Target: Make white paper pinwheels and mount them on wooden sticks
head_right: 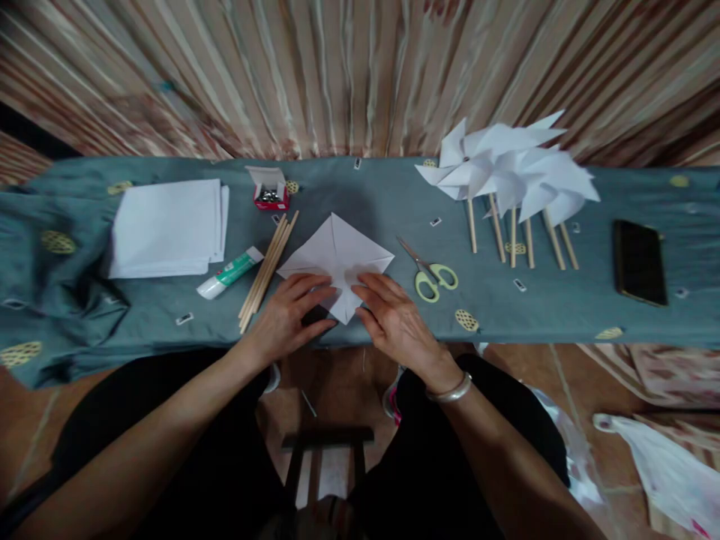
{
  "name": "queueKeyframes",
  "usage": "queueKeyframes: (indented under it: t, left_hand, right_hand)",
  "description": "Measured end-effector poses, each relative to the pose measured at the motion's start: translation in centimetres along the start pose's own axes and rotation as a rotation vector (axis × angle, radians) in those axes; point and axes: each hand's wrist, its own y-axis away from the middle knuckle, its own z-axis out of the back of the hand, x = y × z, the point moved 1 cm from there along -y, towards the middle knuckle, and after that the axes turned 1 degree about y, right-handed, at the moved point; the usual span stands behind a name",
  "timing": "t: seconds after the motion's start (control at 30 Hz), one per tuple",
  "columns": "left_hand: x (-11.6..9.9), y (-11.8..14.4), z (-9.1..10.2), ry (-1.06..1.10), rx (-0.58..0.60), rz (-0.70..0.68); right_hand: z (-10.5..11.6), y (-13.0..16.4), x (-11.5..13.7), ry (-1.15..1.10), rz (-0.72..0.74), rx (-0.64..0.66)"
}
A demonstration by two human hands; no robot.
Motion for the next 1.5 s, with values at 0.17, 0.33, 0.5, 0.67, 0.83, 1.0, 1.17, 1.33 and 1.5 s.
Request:
queueKeyframes:
  t: [0.17, 0.33, 0.5, 0.67, 0.83, 1.0, 1.17, 1.33, 1.5]
  left_hand:
    - [0.7, -0.1, 0.0, -0.055, -0.030, -0.032]
    - [0.8, 0.0, 0.4, -0.052, -0.034, -0.069]
    - [1.0, -0.3, 1.3, -0.001, 0.047, -0.038]
    - [1.0, -0.5, 1.2, -0.085, 0.003, -0.135]
    - [1.0, -0.6, 1.1, -0.087, -0.029, -0.134]
    - [0.9, -0.8, 0.8, 0.086, -0.087, 0.015]
    - [0.7, -1.2, 0.6, 0.129, -0.115, 0.103]
    - [0.6, -1.4, 0.7, 0.109, -0.140, 0.117]
    - [0.5, -1.0, 0.8, 0.081, -0.118, 0.181]
  right_hand:
    - [0.4, -0.2, -0.1, -0.029, -0.031, 0.045]
    - [0.8, -0.3, -0.1, -0.052, -0.051, 0.084]
    - [1.1, -0.5, -0.1, -0.067, -0.066, 0.095]
    - [1.0, -0.6, -0.2, -0.073, -0.057, 0.089]
    - [1.2, -0.7, -0.3, -0.074, -0.060, 0.099]
    - [0.9, -1.2, 0.1, -0.130, -0.092, 0.038]
    - [-0.4, -2.3, 0.7, -0.270, -0.183, -0.113]
    - [-1.2, -3.3, 1.0, -0.300, -0.272, -0.191]
    - [-1.7, -3.8, 1.2, -0.233, -0.286, -0.230]
